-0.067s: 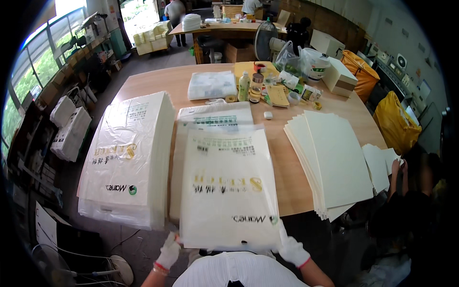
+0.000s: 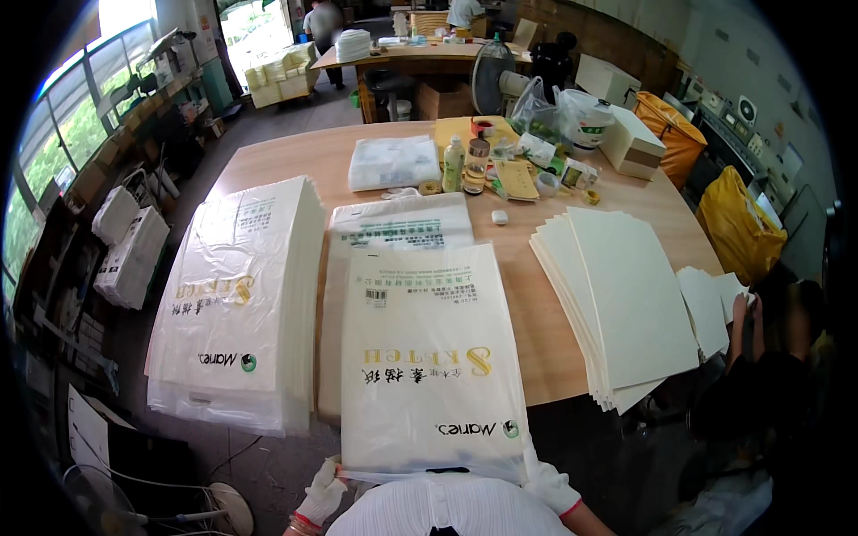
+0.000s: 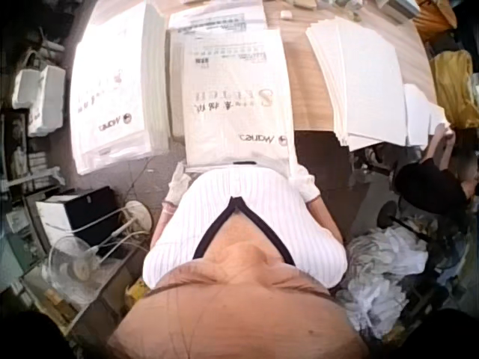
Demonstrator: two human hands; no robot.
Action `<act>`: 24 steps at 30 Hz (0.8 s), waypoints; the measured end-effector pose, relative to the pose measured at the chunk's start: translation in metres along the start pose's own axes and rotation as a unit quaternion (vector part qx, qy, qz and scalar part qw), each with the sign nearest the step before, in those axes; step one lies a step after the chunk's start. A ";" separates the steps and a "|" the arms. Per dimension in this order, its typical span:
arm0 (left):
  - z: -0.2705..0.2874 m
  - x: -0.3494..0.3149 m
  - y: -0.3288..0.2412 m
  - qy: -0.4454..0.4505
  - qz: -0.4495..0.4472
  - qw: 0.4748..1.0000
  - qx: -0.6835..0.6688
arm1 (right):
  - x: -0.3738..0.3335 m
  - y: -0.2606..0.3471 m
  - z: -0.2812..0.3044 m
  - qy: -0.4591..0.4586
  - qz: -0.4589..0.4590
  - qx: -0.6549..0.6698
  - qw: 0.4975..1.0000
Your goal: The person places white foam sheets into plastic packaging bags on a table. They repeatedly pick up sheets, insert them into the bags, and arrange the contents while wearing white gloves.
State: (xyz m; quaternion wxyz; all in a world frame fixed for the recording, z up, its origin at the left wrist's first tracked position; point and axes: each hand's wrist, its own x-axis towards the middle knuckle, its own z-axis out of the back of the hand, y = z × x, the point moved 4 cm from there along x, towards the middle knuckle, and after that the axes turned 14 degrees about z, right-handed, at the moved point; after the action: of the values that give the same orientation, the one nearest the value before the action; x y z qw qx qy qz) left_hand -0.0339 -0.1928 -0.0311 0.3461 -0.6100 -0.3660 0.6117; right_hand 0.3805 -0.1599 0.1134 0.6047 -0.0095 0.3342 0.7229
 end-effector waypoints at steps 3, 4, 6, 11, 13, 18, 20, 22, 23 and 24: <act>-0.042 -0.001 -0.100 -0.085 -0.238 0.911 0.326 | 0.005 0.000 -0.005 -0.081 0.033 -0.044 0.995; -0.042 0.021 -0.088 -0.107 -0.233 0.904 0.343 | 0.024 -0.007 -0.011 -0.171 0.081 -0.082 0.978; -0.033 0.018 -0.069 -0.187 -0.146 0.905 0.353 | 0.048 -0.022 -0.010 -0.174 -0.027 -0.096 0.980; -0.032 0.016 -0.083 -0.205 -0.149 0.940 0.228 | 0.003 -0.069 -0.036 -0.054 -0.064 0.104 0.991; -0.052 0.013 -0.143 -0.123 -0.266 0.924 0.247 | 0.032 -0.098 -0.050 -0.294 -0.068 0.372 0.878; -0.072 -0.028 -0.302 -0.039 -0.476 0.843 0.248 | 0.086 -0.029 -0.063 -0.184 0.034 0.736 0.650; -0.023 -0.040 -0.284 0.014 -0.410 0.910 0.058 | 0.098 0.016 -0.066 -0.204 0.103 0.784 0.576; 0.022 -0.065 -0.292 0.178 -0.437 0.860 -0.191 | 0.124 0.082 -0.046 -0.169 0.163 0.767 0.597; 0.044 -0.075 -0.303 0.009 -0.500 0.849 -0.172 | 0.145 0.105 -0.049 -0.141 0.201 0.739 0.627; 0.066 -0.085 -0.314 -0.161 -0.547 0.809 -0.144 | 0.163 0.137 -0.053 -0.112 0.199 0.742 0.630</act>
State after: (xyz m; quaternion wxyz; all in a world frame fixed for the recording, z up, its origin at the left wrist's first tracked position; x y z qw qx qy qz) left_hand -0.1062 -0.1136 0.2832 0.4675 -0.2447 -0.7737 0.3506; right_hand 0.1952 -0.0504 0.0688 0.2816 0.5903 0.6812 0.3291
